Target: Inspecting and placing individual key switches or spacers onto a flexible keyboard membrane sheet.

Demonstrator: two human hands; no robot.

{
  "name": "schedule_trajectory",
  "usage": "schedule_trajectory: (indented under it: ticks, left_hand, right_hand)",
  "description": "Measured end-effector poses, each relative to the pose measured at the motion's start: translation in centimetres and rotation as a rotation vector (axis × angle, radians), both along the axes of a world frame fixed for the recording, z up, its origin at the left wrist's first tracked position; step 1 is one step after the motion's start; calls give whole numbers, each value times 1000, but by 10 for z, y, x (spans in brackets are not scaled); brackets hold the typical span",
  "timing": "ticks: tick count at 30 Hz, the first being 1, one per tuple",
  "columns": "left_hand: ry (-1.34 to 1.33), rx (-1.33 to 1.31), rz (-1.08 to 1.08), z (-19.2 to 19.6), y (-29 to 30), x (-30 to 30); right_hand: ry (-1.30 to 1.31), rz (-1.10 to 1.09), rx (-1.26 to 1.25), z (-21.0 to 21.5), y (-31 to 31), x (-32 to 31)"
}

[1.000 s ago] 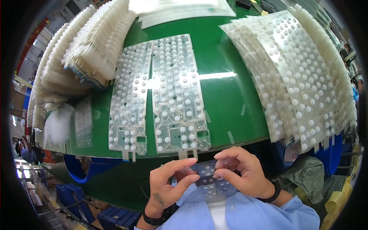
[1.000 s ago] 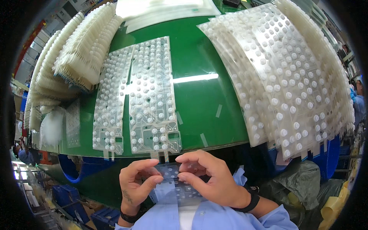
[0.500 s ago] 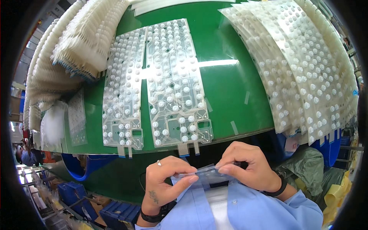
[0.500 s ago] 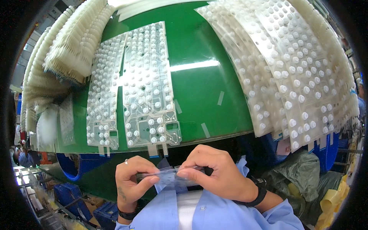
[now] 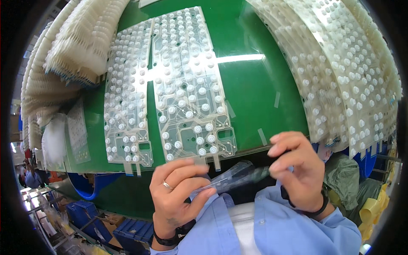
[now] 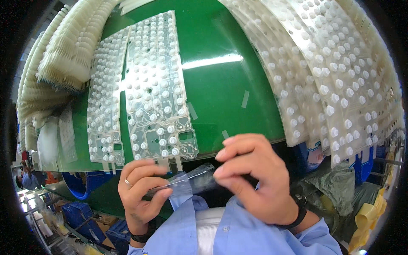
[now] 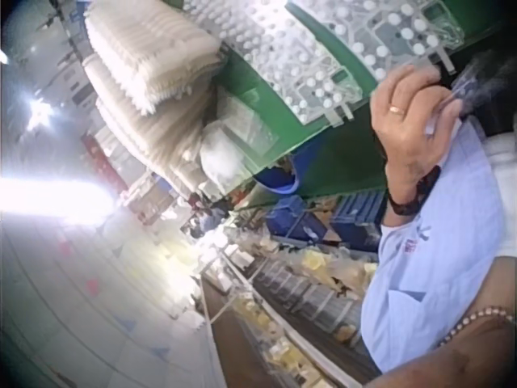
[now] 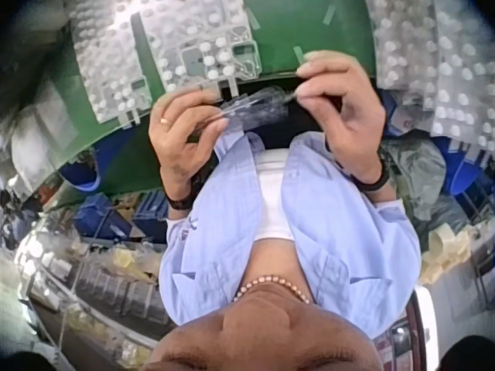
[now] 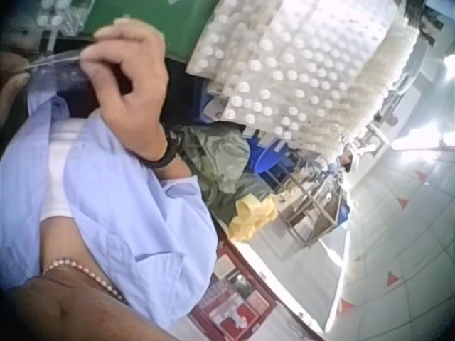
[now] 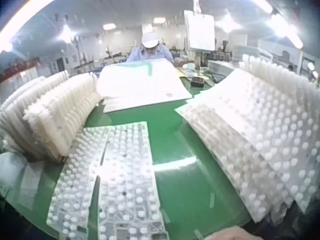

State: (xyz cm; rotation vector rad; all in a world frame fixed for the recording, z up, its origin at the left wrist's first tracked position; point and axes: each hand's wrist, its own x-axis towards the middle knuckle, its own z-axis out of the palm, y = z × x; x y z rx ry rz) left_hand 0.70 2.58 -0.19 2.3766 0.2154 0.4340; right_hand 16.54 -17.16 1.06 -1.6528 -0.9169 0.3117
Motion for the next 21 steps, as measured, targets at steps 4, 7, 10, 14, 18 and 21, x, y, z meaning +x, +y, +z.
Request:
schedule_trajectory:
  ticks: [4, 7, 10, 14, 18, 21]
  left_hand:
    - [80, 167, -145, -18, -5, 11]
    - [89, 156, -139, -20, -13, 22]
    - [76, 128, -131, -14, -13, 27]
    - [67, 149, -201, -7, -9, 27]
    - [66, 132, -216, -19, -6, 31]
    - [77, 125, -233, -20, -4, 31]
  right_hand:
    - [361, -50, -76, -14, 3, 13]
    - [443, -89, -181, -15, 11, 19]
    - [394, -73, -199, -14, 21, 24]
    - [351, -52, -244, -15, 32, 27]
    - [250, -91, -271, -17, 42, 27]
    - [221, -116, -310, -18, 44, 26]
